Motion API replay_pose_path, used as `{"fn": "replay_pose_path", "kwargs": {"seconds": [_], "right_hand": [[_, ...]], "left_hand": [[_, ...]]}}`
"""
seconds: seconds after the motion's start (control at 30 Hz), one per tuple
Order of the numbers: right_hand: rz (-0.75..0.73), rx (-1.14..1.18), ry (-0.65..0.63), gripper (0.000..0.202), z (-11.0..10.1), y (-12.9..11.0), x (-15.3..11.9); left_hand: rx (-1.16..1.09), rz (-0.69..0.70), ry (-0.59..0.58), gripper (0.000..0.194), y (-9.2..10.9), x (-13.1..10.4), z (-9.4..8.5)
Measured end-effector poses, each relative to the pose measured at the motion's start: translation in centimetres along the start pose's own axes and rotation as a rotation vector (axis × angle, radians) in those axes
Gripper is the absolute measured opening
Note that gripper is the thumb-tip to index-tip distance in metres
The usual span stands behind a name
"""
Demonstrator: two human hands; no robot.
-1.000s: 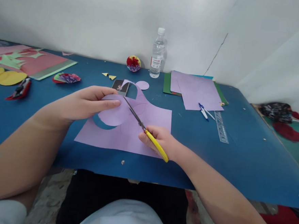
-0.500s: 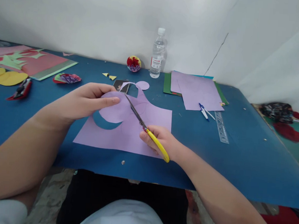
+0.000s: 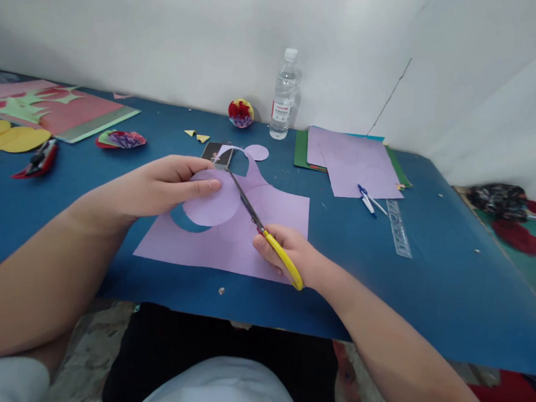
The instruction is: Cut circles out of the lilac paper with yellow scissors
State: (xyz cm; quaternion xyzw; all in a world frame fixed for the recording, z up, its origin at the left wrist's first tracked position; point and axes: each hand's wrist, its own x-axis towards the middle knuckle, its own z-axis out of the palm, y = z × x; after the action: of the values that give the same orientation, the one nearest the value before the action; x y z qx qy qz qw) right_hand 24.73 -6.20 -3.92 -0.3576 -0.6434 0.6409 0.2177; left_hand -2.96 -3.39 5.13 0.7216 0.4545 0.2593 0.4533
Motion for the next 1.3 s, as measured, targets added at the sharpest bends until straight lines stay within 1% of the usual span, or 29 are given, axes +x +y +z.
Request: {"fn": "replay_pose_path", "kwargs": {"seconds": [0.33,0.6,0.83,1.3], "right_hand": [[-0.081,-0.008,-0.016,0.067,0.0,0.3,0.2],[-0.078,0.028,-0.020,0.068,0.0,0.2,0.1],[-0.048,0.073,-0.008,0.066,0.0,0.8,0.0],[-0.016,0.109,-0.001,0.066,-0.1,1.2,-0.2]], "left_hand": [[-0.022,-0.055,-0.041,0.029,0.3,0.1,0.7],[-0.035,-0.049,-0.047,0.028,0.3,0.1,0.7],[-0.040,-0.063,-0.055,0.029,0.2,0.2,0.8],[0.076,-0.077,0.034,0.028,0.9,0.0,0.6]]}}
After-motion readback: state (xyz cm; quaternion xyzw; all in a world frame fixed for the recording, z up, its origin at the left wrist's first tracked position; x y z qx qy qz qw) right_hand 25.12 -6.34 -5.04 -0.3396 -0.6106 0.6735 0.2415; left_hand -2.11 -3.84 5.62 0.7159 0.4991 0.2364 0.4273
